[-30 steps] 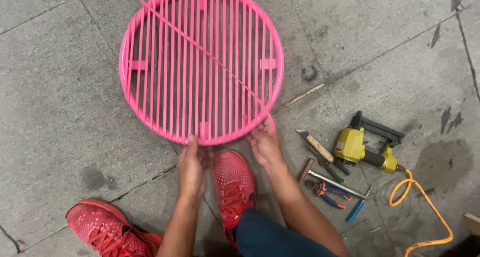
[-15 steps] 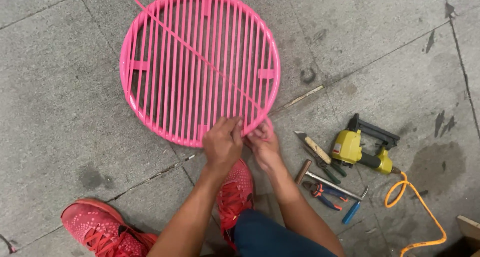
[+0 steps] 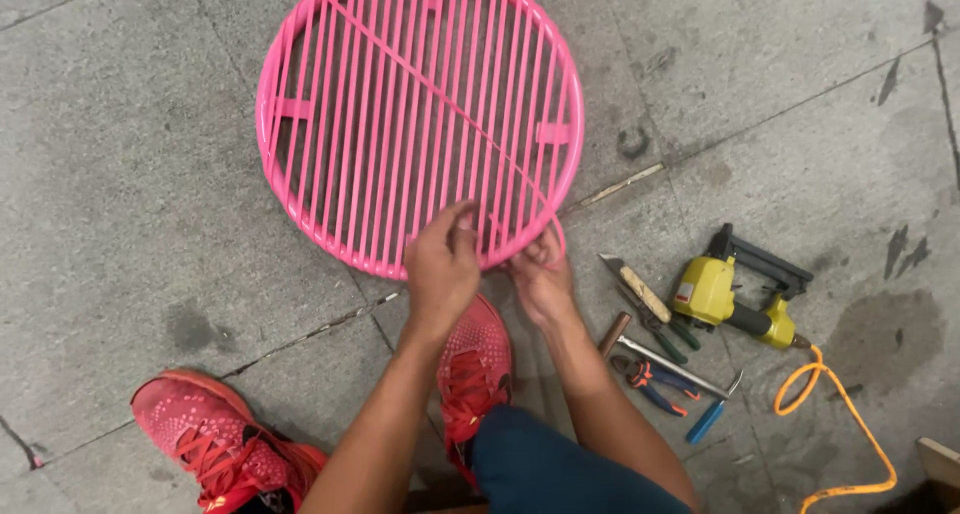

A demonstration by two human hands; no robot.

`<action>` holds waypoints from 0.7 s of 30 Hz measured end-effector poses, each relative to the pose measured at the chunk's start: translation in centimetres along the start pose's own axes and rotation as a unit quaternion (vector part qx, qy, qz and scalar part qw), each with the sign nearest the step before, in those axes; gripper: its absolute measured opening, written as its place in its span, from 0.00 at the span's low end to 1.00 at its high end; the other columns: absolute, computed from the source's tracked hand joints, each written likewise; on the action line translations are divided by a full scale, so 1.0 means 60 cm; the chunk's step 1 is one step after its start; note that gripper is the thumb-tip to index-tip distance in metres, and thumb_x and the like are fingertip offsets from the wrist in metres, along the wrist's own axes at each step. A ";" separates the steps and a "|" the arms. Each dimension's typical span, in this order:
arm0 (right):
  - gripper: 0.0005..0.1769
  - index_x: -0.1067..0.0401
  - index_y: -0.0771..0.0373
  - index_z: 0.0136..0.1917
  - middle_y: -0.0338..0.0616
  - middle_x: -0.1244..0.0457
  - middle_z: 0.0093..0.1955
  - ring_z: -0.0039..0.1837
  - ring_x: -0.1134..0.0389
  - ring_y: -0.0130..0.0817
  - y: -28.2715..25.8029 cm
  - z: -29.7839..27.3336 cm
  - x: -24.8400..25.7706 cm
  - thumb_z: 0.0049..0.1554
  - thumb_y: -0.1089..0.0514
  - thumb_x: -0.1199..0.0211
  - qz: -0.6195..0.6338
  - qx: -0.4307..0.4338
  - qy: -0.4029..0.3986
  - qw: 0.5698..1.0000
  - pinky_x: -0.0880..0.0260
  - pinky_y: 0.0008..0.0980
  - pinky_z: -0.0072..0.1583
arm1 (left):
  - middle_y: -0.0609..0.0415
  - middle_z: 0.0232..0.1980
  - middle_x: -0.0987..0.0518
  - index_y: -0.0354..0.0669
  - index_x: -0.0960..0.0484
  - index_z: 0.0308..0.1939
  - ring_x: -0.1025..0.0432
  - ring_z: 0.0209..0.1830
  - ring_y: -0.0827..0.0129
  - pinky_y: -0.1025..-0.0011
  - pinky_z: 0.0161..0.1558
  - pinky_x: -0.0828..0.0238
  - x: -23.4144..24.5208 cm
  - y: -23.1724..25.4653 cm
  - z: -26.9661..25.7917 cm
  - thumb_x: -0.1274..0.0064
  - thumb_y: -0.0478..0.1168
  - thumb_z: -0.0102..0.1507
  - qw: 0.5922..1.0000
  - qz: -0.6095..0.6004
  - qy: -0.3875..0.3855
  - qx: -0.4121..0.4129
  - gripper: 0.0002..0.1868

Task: Weaving or securing pink plastic cords to a circular chair frame using hands and a staple gun.

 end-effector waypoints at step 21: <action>0.25 0.35 0.61 0.69 0.46 0.32 0.62 0.58 0.29 0.37 -0.018 -0.006 -0.014 0.59 0.74 0.49 0.089 -0.023 0.020 0.996 0.29 0.36 0.55 | 0.48 0.35 0.18 0.41 0.20 0.62 0.22 0.32 0.58 0.60 0.38 0.26 0.004 0.081 0.016 0.45 0.37 0.59 0.988 0.085 -0.125 -0.021 0.25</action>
Point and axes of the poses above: each hand's wrist, its own z-axis towards the middle knuckle, its own x-axis out of the back of the hand, y = z × x, the point moved 8 cm from there along z, towards the middle knuckle
